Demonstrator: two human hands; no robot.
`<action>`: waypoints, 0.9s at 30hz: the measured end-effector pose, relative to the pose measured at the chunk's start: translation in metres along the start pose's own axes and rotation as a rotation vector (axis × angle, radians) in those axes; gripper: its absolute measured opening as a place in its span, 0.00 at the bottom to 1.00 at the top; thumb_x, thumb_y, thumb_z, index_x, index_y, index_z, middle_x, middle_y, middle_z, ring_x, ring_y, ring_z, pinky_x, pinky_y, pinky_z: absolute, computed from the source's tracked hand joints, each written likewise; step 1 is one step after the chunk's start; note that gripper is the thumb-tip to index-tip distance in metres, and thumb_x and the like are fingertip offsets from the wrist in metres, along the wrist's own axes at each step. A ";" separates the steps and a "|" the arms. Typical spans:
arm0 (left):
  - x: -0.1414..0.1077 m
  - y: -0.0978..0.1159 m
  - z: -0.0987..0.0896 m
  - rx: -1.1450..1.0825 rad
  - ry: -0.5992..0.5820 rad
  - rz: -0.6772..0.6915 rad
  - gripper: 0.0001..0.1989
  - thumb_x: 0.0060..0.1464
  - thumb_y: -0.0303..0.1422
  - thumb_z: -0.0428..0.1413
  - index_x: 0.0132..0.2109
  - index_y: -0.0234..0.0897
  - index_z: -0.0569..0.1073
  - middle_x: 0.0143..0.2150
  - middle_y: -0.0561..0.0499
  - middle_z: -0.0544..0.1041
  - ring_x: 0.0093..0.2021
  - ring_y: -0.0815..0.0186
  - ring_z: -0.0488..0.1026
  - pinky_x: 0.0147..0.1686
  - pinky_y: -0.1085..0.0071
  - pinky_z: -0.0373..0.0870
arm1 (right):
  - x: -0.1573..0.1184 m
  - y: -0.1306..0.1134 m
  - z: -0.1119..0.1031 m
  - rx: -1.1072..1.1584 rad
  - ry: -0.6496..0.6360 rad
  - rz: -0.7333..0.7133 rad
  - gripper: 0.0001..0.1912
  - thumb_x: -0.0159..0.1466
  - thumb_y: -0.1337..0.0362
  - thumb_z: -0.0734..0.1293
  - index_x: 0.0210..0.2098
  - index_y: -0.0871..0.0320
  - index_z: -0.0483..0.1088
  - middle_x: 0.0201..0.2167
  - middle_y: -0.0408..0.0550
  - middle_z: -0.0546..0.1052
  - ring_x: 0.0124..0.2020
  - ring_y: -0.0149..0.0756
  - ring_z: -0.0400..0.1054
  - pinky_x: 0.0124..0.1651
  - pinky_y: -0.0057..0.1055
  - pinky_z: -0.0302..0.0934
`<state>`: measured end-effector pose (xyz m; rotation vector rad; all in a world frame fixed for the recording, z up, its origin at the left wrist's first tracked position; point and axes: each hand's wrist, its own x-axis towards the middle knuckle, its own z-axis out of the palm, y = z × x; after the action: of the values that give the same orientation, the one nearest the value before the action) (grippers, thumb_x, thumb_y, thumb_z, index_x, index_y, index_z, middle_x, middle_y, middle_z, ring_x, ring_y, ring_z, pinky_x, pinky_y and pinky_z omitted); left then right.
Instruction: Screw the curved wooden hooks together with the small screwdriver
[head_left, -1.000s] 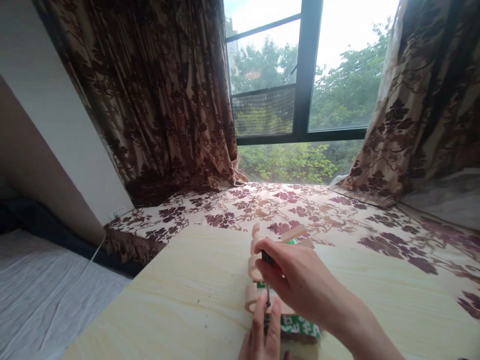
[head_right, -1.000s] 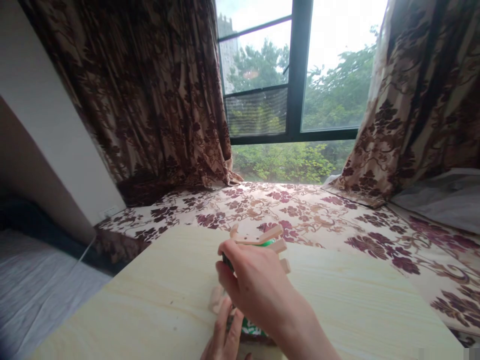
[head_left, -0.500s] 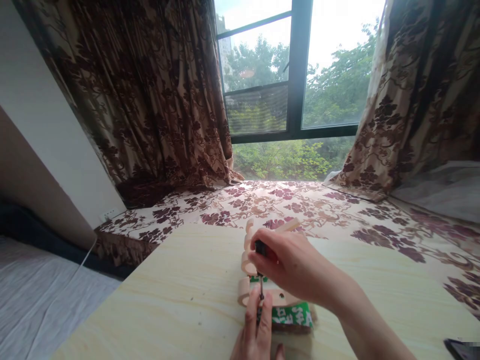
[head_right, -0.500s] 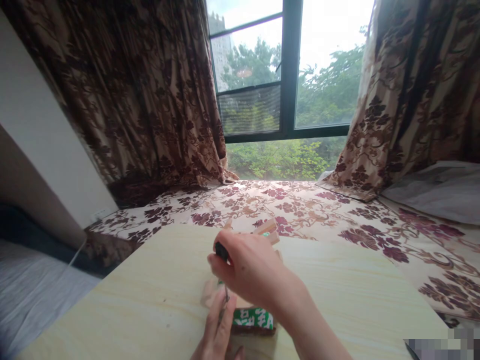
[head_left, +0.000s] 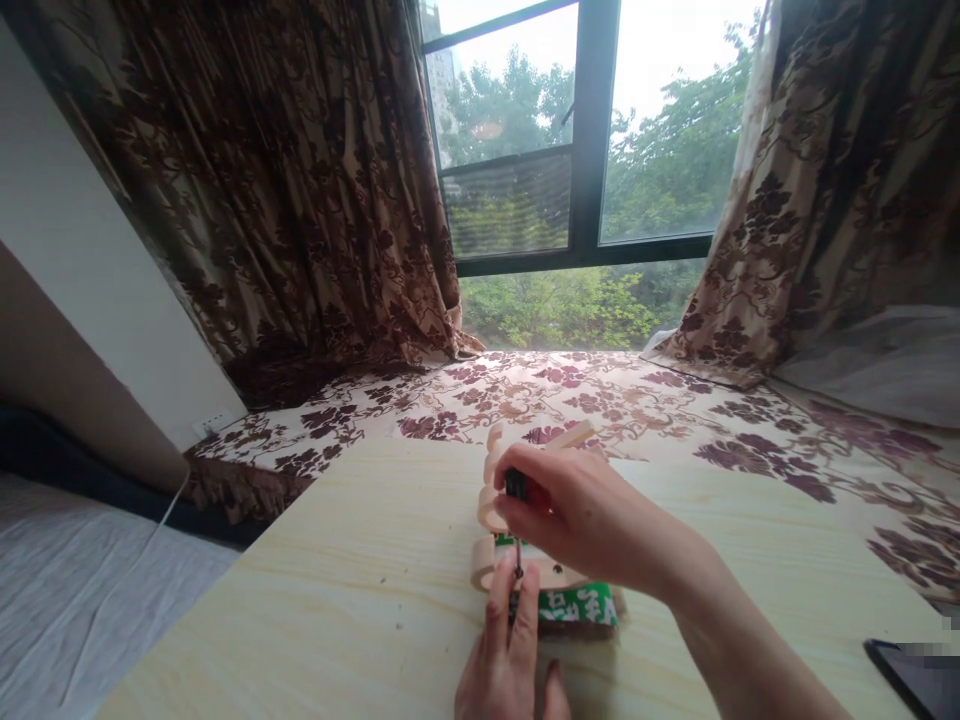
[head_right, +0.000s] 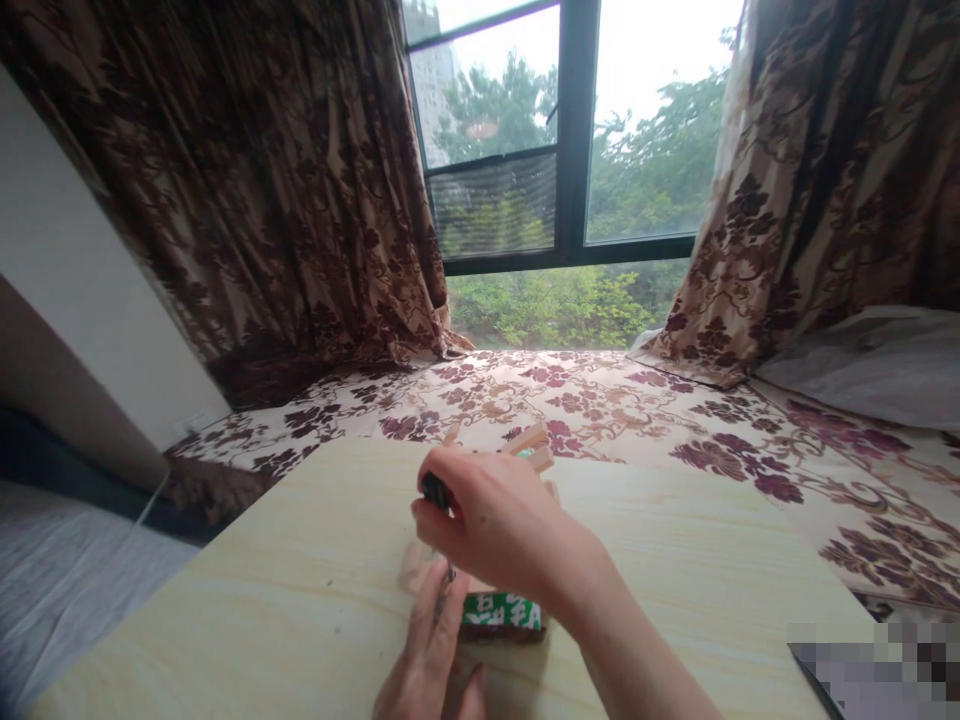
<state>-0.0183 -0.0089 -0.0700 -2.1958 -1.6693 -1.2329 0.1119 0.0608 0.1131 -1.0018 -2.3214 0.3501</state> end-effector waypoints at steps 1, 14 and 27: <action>0.000 0.001 -0.001 -0.006 0.001 -0.001 0.46 0.43 0.16 0.52 0.69 0.45 0.49 0.69 0.43 0.57 0.58 0.55 0.70 0.45 0.69 0.76 | 0.000 0.000 0.000 0.004 -0.003 -0.007 0.04 0.63 0.66 0.62 0.31 0.57 0.65 0.23 0.39 0.68 0.24 0.27 0.56 0.27 0.27 0.43; 0.001 0.002 -0.008 -0.034 -0.021 0.048 0.42 0.48 0.17 0.49 0.69 0.43 0.48 0.70 0.43 0.54 0.62 0.57 0.65 0.50 0.69 0.74 | 0.000 0.000 -0.003 0.037 -0.026 -0.019 0.03 0.63 0.66 0.63 0.32 0.57 0.66 0.24 0.40 0.69 0.25 0.27 0.58 0.28 0.27 0.46; 0.000 0.003 -0.008 -0.032 -0.050 0.014 0.43 0.49 0.18 0.50 0.69 0.44 0.47 0.70 0.43 0.54 0.63 0.55 0.64 0.51 0.66 0.73 | 0.000 -0.001 -0.002 0.031 -0.022 -0.016 0.05 0.65 0.63 0.63 0.33 0.57 0.66 0.24 0.40 0.69 0.25 0.27 0.58 0.28 0.27 0.47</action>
<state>-0.0199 -0.0146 -0.0634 -2.2717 -1.6605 -1.2191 0.1124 0.0602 0.1150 -0.9688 -2.3356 0.3914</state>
